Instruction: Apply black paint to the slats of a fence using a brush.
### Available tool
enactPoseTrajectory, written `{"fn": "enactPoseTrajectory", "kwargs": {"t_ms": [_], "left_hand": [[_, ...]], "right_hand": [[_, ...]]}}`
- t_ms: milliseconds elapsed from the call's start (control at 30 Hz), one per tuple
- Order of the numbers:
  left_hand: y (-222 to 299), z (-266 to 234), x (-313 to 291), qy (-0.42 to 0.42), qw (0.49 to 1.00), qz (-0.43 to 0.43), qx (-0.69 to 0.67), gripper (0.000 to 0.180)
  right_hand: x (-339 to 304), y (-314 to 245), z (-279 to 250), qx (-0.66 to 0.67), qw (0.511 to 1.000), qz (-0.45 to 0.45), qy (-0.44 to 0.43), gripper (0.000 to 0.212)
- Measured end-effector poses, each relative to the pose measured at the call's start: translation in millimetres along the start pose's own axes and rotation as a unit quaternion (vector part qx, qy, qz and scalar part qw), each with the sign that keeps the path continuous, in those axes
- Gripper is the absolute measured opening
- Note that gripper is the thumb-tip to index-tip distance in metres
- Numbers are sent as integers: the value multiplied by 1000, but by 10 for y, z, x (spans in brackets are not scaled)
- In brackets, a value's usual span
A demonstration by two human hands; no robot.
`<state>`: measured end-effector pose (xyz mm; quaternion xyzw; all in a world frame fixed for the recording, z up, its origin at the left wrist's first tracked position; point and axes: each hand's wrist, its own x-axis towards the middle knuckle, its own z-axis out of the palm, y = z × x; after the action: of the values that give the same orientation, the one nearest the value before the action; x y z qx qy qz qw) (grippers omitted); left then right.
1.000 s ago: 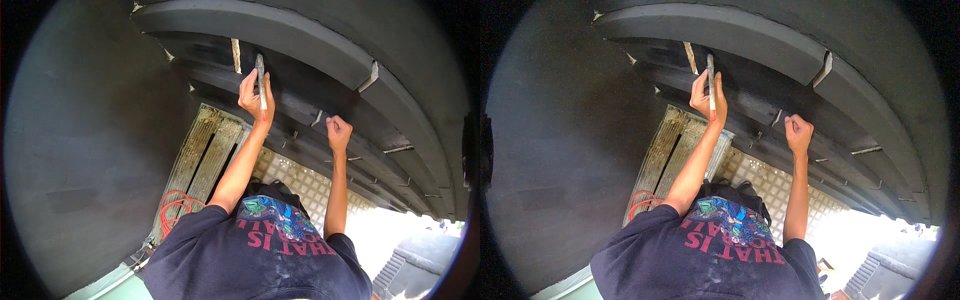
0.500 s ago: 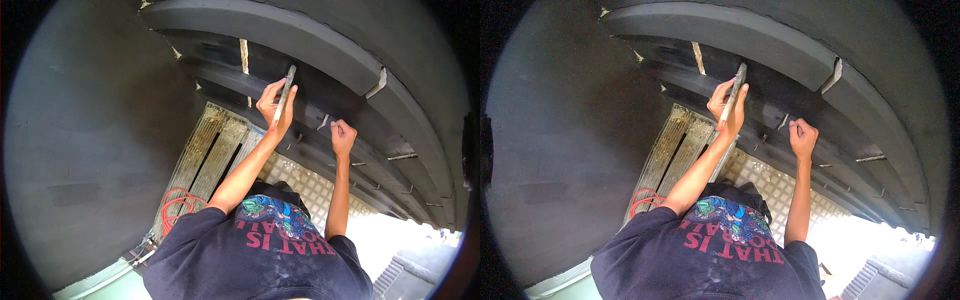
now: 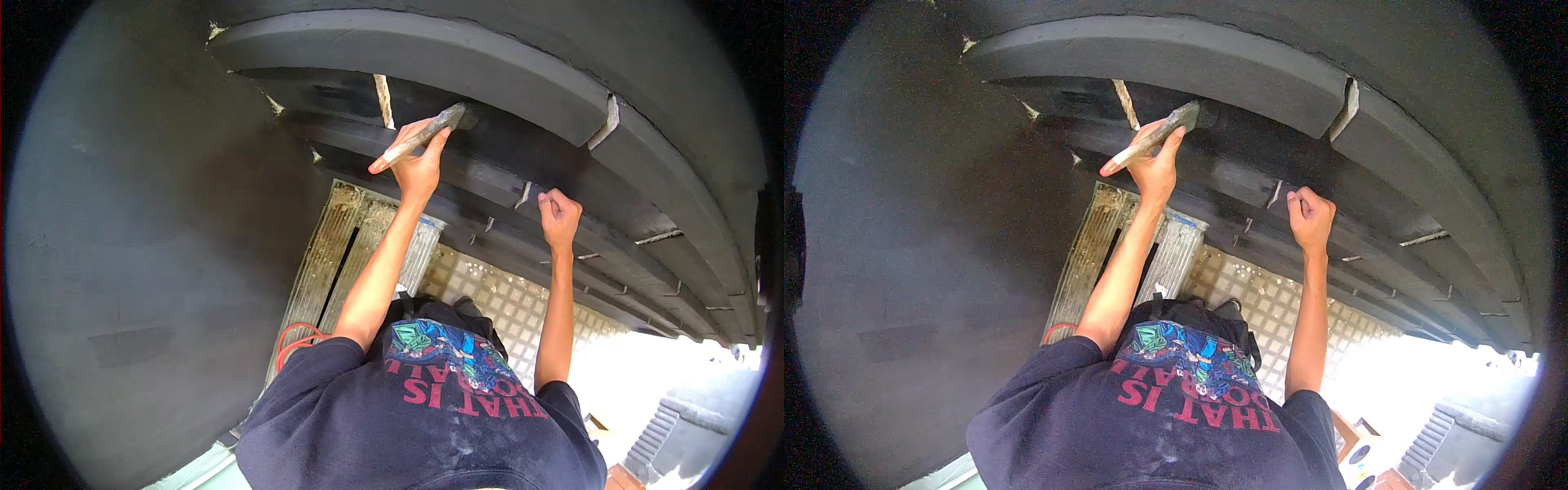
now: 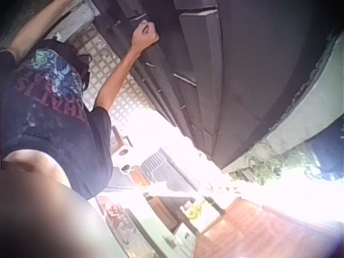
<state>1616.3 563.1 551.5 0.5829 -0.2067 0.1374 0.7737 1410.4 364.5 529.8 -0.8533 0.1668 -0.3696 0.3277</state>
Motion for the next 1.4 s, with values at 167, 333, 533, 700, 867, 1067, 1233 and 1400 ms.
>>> {"fn": "enactPoseTrajectory", "kwargs": {"t_ms": [167, 333, 533, 700, 867, 1067, 1233, 1400], "left_hand": [[83, -74, 149, -20, 998, 52, 31, 18], [-70, -201, 236, 51, 990, 117, 59, 16], [-105, -333, 336, 132, 980, 84, 120, 16], [-83, -373, 415, 210, 957, 134, 148, 18], [-23, -413, 223, 197, 939, 193, 203, 12], [-64, 2, -95, 162, 938, 224, 211, 19], [98, 207, -194, 173, 952, 139, 213, 21], [222, 408, -486, 76, 977, 154, 131, 21]], "right_hand": [[-6, 5, -14, -10, 1000, 3, 8, 30], [-19, 28, -4, -9, 1000, 17, 19, 28], [-6, 15, 8, -5, 1000, 19, 20, 28], [30, 18, 16, -1, 1000, 10, 20, 28], [11, 47, 6, -4, 1000, -1, 19, 29], [1, 6, -4, 3, 1000, -5, 9, 28], [34, 44, 29, 4, 1000, -11, -10, 29], [37, 41, -14, -2, 1000, -15, -22, 29]]}}
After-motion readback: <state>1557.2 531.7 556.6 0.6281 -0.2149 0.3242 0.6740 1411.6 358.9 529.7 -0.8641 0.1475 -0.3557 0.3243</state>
